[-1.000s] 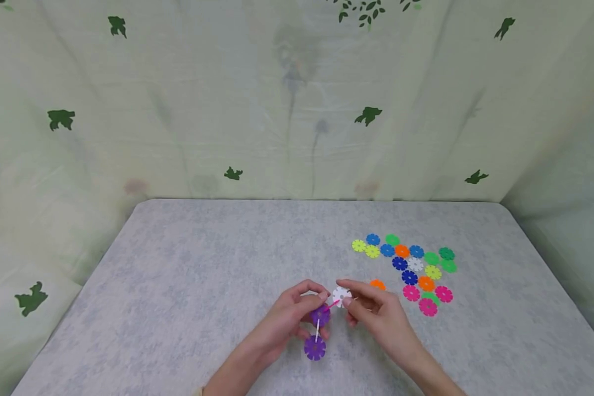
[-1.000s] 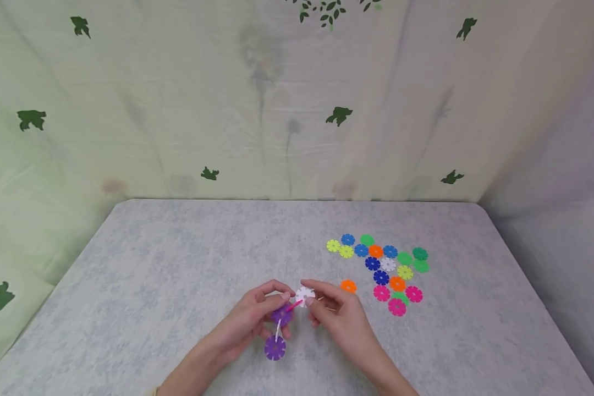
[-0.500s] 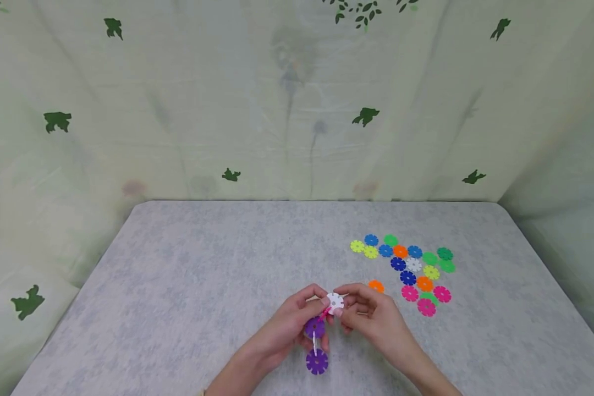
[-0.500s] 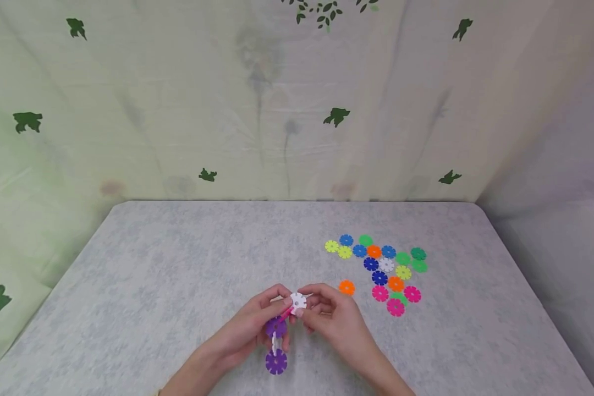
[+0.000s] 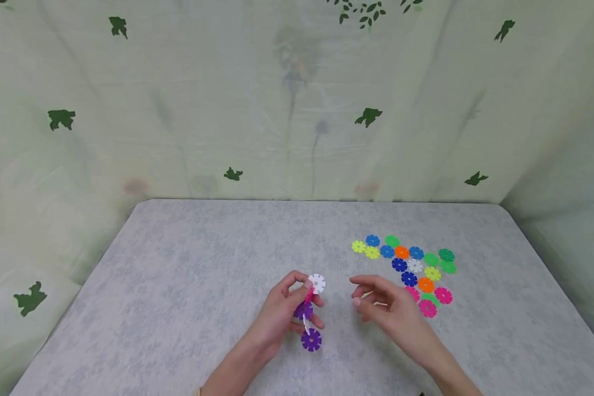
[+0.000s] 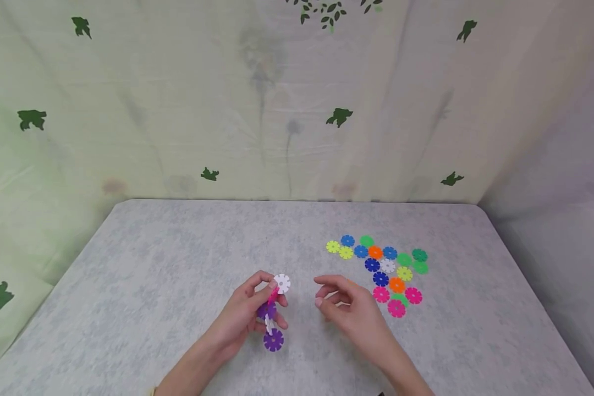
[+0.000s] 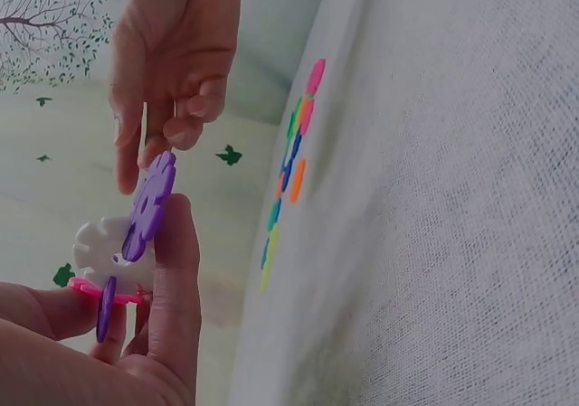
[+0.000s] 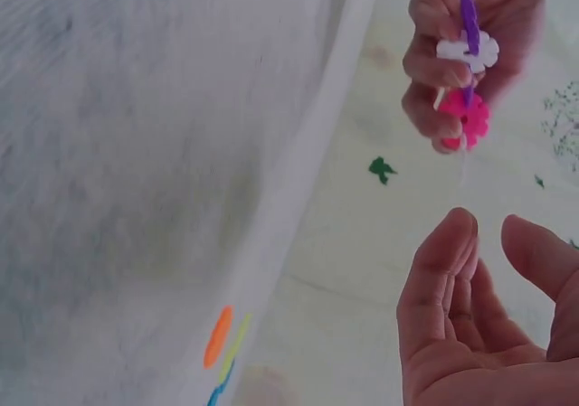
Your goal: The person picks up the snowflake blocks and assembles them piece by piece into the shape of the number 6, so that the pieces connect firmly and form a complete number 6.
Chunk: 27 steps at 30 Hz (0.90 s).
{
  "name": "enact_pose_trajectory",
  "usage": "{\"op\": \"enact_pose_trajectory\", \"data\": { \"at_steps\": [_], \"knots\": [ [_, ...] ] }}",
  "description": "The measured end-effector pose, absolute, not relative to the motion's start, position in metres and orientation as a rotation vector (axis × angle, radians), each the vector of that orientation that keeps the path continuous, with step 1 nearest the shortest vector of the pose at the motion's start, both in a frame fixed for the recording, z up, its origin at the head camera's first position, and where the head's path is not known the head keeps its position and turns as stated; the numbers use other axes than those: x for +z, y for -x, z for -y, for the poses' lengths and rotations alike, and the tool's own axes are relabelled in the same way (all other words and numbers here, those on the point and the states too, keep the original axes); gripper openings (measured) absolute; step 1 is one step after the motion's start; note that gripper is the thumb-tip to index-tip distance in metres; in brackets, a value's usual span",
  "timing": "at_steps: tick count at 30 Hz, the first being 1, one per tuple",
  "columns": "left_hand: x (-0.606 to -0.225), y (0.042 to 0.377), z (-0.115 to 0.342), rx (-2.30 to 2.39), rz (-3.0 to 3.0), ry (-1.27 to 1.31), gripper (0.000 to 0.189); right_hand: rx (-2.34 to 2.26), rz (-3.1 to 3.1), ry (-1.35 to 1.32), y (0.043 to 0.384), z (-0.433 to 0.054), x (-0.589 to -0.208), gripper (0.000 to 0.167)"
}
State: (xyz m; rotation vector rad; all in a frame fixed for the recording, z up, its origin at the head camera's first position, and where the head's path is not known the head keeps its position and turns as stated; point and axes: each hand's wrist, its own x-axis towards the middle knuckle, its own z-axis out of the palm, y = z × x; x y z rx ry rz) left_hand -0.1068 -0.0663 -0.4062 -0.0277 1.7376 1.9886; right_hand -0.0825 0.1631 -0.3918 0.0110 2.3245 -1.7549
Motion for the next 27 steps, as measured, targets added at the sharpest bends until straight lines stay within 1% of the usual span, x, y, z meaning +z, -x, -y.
{"op": "enact_pose_trajectory", "data": {
  "at_steps": [4, 9, 14, 27],
  "knots": [
    [-0.407, 0.108, 0.067, 2.026, -1.707, 0.030, 0.026, -1.741, -2.336, -0.003, 0.081, -0.178, -0.393, 0.041],
    [-0.406, 0.110, 0.068, 2.070, -1.653, 0.040, 0.016, -1.684, -2.384, -0.046, 0.079, -0.200, -0.397, 0.036],
    [-0.403, 0.109, 0.068, 2.092, -1.656, 0.037, 0.010, -1.564, -2.461, -0.044, 0.079, -0.224, -0.403, 0.036],
    [-0.402, 0.109, 0.070, 2.056, -1.735, 0.036, 0.017, -1.108, -2.743, 0.049, 0.076, -0.277, -0.420, 0.029]
  ]
}}
